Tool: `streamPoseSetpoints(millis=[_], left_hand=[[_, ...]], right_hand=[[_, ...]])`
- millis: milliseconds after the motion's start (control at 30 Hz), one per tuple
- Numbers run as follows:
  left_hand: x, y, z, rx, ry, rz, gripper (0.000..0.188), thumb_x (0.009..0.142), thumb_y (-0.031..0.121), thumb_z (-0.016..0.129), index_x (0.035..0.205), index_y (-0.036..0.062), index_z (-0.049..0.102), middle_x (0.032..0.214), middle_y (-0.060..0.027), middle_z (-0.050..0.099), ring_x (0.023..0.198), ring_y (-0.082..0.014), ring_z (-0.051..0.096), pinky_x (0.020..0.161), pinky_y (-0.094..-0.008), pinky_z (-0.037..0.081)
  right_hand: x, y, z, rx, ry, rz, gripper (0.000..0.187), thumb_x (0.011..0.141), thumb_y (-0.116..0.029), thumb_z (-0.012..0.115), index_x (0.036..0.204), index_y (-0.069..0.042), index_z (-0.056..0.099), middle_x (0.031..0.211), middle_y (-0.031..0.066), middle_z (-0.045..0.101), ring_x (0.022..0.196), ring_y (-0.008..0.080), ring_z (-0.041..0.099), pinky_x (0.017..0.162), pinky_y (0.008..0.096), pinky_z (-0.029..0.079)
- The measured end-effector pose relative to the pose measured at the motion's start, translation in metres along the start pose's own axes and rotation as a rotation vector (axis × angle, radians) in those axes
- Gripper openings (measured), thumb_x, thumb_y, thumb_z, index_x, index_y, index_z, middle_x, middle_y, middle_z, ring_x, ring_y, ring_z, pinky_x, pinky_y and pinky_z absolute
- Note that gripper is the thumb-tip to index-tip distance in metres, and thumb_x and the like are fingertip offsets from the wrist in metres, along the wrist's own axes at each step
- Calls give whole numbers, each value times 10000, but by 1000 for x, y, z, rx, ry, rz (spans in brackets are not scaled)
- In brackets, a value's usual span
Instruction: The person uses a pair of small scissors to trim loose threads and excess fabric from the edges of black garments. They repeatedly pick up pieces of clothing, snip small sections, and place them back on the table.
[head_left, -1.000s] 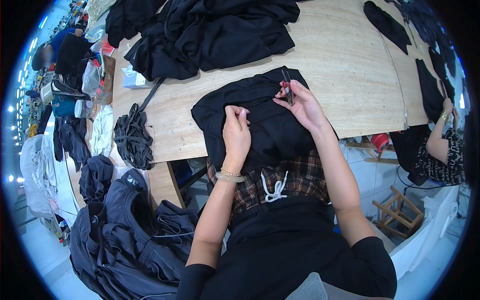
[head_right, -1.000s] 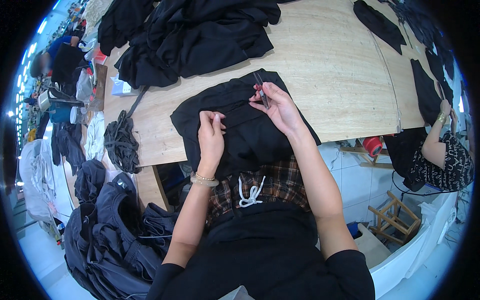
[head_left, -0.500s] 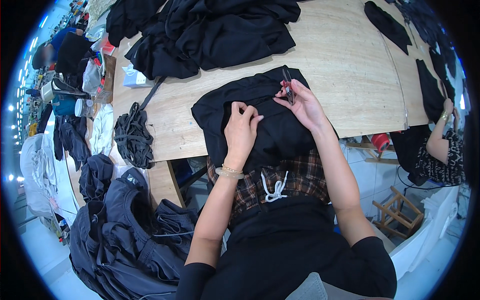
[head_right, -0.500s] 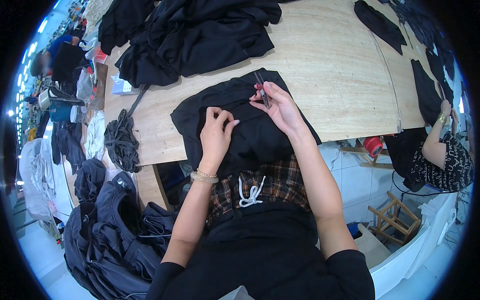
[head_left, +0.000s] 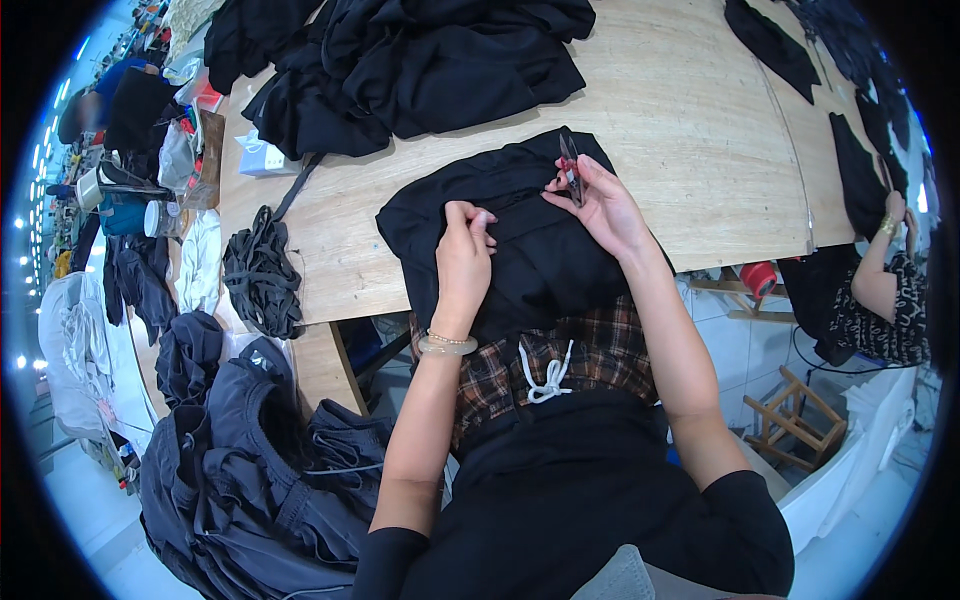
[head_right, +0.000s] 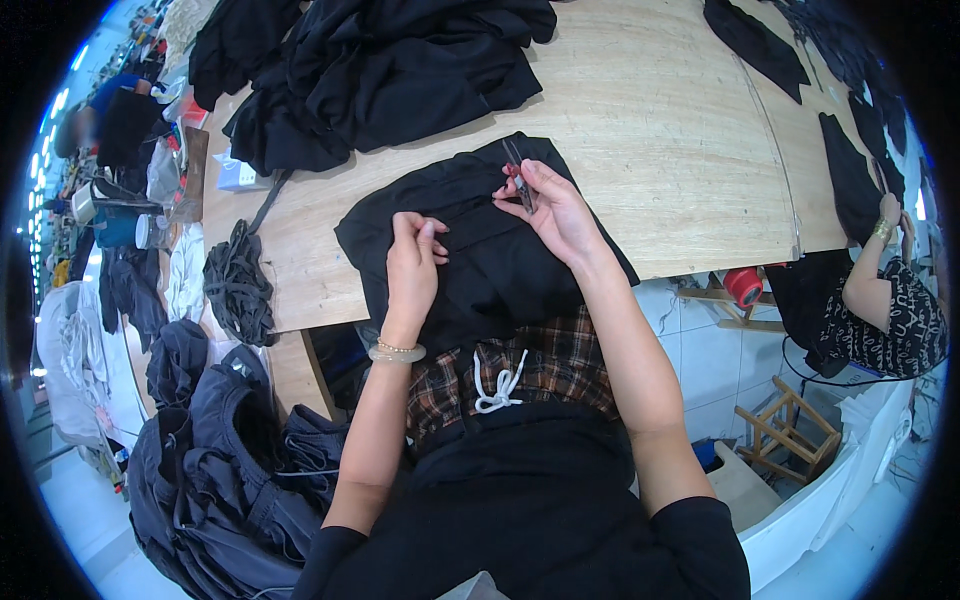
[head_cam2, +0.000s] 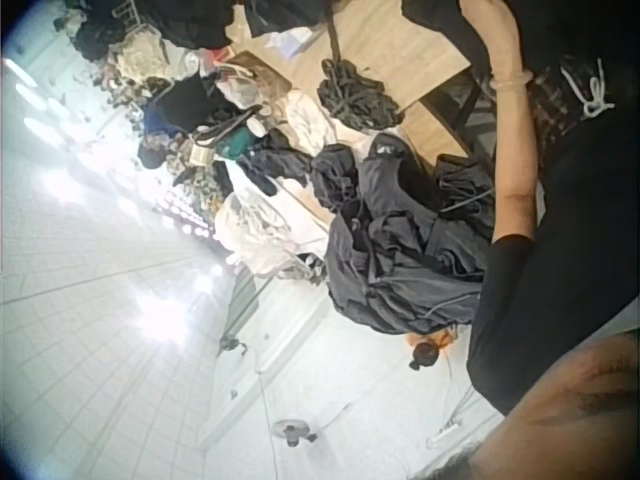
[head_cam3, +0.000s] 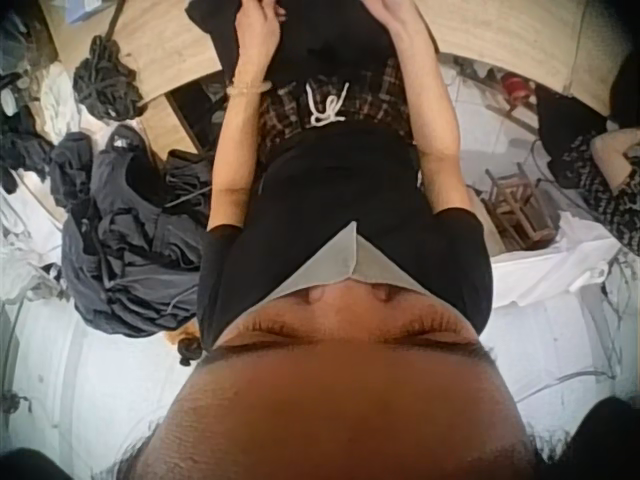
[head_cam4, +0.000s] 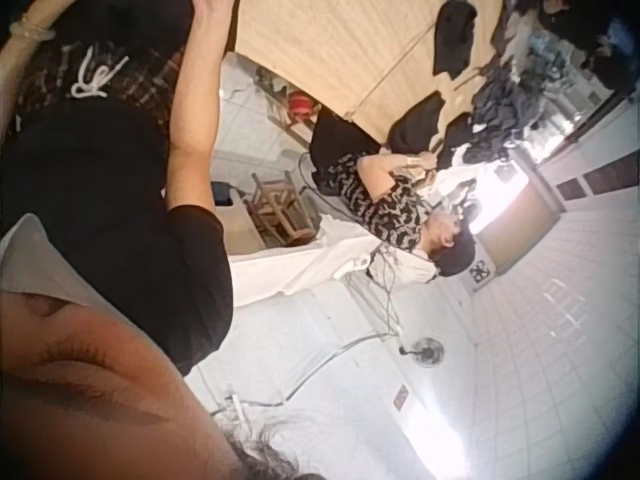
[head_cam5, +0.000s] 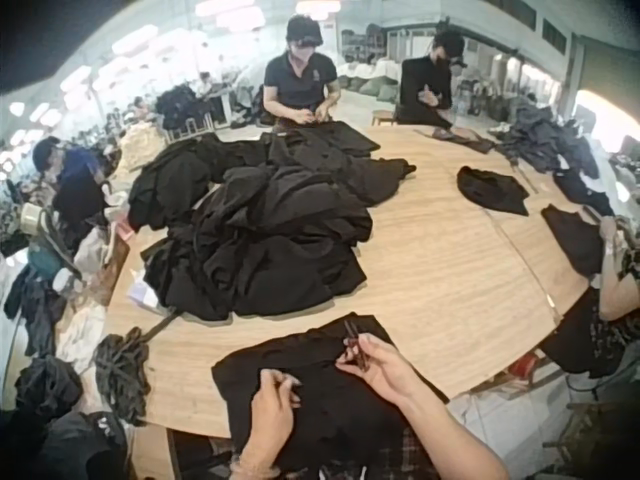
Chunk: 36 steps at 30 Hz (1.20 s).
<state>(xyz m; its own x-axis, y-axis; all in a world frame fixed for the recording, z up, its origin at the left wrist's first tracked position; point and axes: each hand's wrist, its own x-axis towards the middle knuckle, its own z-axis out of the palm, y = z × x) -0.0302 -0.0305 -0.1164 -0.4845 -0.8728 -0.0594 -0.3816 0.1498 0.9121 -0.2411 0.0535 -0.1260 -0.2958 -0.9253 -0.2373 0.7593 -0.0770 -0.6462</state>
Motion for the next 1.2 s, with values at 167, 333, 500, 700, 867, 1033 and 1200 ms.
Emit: streamPoseSetpoints(millis=[167,333,500,700,867,1033,1200], left_hand=[[-3,1,-5,396,-58,485,84,982,63,616,986,13,549,942,-97,643,671,-142,634,593,-277,529],[6,-15,-7,-269,-34,-15,132,987,85,621,1024,20,512,943,-92,670,694,-143,658,617,-295,559],[-2,5,-11,170,-131,234,330,848,137,782,1114,64,602,964,-49,620,719,-150,631,656,-312,538],[-6,-13,-3,355,-21,457,235,782,86,809,1009,78,748,968,-23,624,714,-152,617,660,-288,530],[-1,-13,1,166,54,367,100,877,80,744,960,29,725,834,-62,666,642,-153,652,602,-282,521],[2,-11,0,174,29,313,79,926,85,696,955,11,694,791,-78,661,600,-151,643,569,-275,511],[4,-10,0,190,23,313,94,930,98,693,966,11,684,797,-81,658,611,-158,647,569,-276,509]], right_hand=[[1,0,0,4,11,0,275,1038,-261,583,1133,-5,619,925,57,684,967,201,688,993,428,534],[2,1,1,-6,2,4,293,1040,-266,580,1147,4,618,919,57,686,964,199,689,997,425,532],[1,0,-1,7,16,6,298,1040,-266,580,1152,8,617,920,59,687,959,197,690,1000,427,531],[-1,-1,4,-83,23,0,280,1029,-266,599,1144,-12,629,911,47,682,913,183,686,915,374,545],[-18,-13,29,-702,121,-31,204,960,-255,689,1007,-57,692,864,26,666,831,161,660,744,290,498],[-30,-8,44,-1526,55,-412,177,841,-234,756,905,-79,699,830,48,642,780,221,622,699,339,488],[-31,2,45,-1762,5,-469,200,809,-237,768,876,-74,673,810,32,618,836,232,608,709,361,490]])
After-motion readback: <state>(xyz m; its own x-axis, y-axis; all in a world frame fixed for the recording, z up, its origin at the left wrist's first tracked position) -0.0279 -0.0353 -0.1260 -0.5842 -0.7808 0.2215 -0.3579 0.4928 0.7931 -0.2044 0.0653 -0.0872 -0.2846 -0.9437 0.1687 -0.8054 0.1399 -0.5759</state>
